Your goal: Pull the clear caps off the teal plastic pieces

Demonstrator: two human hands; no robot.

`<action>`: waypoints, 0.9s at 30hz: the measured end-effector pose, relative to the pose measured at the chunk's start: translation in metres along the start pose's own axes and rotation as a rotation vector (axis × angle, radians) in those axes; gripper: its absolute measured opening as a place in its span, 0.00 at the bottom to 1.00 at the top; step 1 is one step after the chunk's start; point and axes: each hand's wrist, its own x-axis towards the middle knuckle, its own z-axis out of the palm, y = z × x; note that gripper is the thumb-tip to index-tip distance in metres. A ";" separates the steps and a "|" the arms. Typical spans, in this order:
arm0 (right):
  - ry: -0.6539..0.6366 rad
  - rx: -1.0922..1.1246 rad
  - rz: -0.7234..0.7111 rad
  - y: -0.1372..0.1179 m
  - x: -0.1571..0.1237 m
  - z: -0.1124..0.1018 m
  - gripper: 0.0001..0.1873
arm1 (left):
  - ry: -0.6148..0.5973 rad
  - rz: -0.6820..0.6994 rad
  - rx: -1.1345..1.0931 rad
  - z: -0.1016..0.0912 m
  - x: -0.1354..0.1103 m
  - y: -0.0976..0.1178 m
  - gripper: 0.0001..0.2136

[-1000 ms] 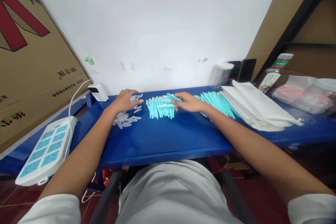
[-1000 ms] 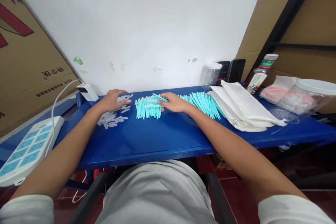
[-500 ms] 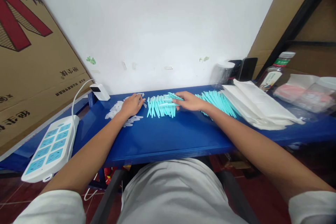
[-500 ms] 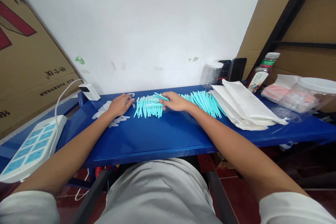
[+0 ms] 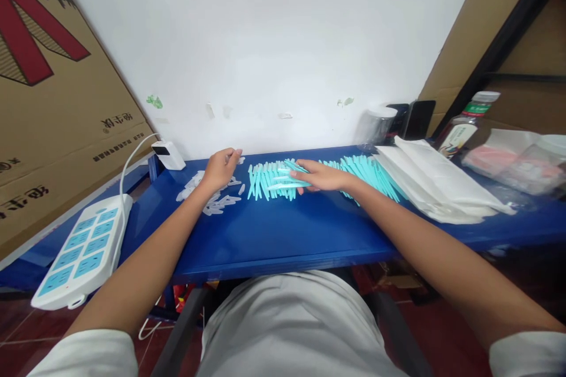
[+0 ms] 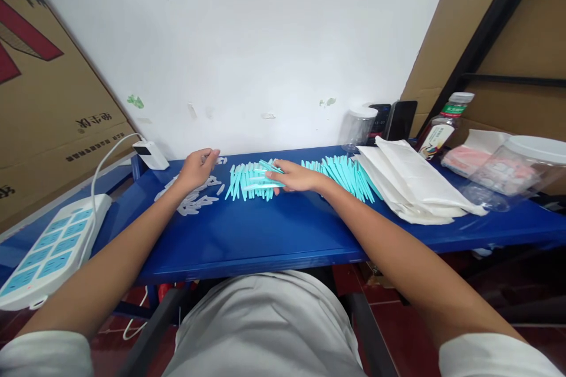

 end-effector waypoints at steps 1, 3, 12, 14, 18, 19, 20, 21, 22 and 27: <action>-0.008 0.019 0.012 0.000 -0.001 0.000 0.26 | -0.016 -0.012 -0.102 0.002 -0.001 0.006 0.25; -0.045 0.054 0.011 -0.001 -0.002 -0.001 0.25 | -0.068 -0.015 -0.232 0.008 -0.003 0.018 0.26; -0.237 0.128 -0.180 -0.008 -0.001 0.005 0.24 | -0.134 0.121 -0.265 0.028 -0.025 0.058 0.25; -0.196 0.115 -0.198 -0.006 0.001 0.007 0.25 | -0.146 0.120 -0.293 0.031 -0.027 0.063 0.25; -0.140 0.079 -0.211 -0.003 0.003 0.009 0.26 | -0.157 0.122 -0.303 0.033 -0.031 0.068 0.25; -0.129 0.076 -0.211 -0.003 0.004 0.009 0.26 | -0.156 0.125 -0.291 0.033 -0.032 0.069 0.25; -0.119 0.071 -0.211 -0.002 0.004 0.009 0.26 | -0.152 0.129 -0.275 0.033 -0.032 0.069 0.24; -0.112 0.066 -0.213 -0.003 0.004 0.008 0.25 | -0.145 0.134 -0.255 0.033 -0.032 0.069 0.24; -0.107 0.060 -0.215 -0.003 0.003 0.008 0.25 | -0.136 0.137 -0.236 0.033 -0.032 0.069 0.24; -0.079 0.031 -0.214 -0.009 0.000 0.007 0.24 | -0.093 0.130 -0.198 0.034 -0.030 0.066 0.25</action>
